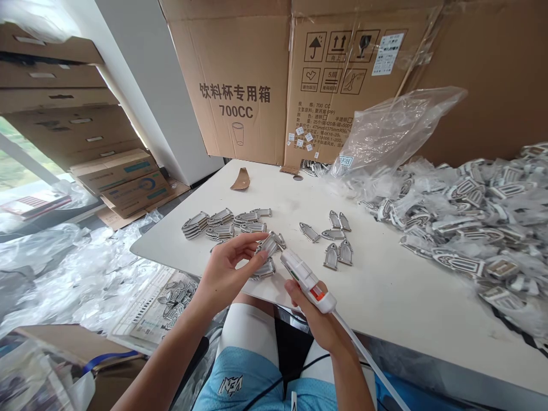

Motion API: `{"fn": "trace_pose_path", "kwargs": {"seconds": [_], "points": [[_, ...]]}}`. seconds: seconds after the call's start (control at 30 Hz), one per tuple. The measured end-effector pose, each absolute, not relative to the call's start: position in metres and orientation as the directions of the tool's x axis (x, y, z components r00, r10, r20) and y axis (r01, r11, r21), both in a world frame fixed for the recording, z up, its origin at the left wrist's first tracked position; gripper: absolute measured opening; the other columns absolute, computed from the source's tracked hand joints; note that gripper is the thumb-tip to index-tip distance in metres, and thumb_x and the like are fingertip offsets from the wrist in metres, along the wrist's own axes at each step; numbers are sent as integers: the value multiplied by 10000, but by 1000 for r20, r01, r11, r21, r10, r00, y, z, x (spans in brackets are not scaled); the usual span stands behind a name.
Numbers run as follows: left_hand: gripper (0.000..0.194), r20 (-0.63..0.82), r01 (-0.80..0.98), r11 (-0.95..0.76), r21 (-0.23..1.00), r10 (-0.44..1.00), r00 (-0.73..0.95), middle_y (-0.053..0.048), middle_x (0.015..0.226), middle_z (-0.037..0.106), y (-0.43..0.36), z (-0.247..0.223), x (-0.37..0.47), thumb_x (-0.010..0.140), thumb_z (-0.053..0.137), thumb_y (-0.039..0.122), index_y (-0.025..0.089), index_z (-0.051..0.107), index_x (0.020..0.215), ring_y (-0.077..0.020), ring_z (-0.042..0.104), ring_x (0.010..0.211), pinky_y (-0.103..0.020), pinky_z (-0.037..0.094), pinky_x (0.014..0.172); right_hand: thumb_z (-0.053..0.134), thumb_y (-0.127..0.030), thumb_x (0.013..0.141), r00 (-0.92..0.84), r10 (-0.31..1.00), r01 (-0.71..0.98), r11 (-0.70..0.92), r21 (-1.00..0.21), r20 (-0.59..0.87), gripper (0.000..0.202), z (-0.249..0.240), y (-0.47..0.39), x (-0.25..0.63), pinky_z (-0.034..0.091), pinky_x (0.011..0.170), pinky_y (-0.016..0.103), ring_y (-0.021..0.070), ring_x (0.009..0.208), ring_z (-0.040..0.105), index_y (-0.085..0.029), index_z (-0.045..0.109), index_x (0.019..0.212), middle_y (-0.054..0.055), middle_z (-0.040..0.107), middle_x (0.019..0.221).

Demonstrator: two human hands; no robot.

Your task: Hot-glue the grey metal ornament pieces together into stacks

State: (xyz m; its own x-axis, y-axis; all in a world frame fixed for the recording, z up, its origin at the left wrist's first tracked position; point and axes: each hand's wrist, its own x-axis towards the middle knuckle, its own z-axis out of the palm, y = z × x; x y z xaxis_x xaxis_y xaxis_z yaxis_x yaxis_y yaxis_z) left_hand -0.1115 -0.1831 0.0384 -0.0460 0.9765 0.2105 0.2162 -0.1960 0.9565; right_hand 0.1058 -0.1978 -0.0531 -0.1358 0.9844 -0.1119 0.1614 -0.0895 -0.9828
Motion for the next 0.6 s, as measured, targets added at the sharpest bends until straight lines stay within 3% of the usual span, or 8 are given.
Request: {"fn": "trace_pose_path", "kwargs": {"seconds": [0.27,0.6], "points": [[291,262,305,-239,922,964,-37,-26,896,737,-185,39,-117,938,731,312,242,810,1209,-173,653,840,-322,573,819,682,-770,879,-164,982,184,-59,-981,-90,558,-44,-194,104,519,707,371,244,766,590,-240,680,702,56,616,777],[289,392,435,-337,835,919,-40,-6,906,752,-186,41,-116,951,702,242,273,796,1223,-163,649,818,-328,553,820,595,-807,919,-184,982,191,-9,-982,-45,598,-35,-195,99,502,717,356,236,773,595,-235,748,841,60,665,834]]}}
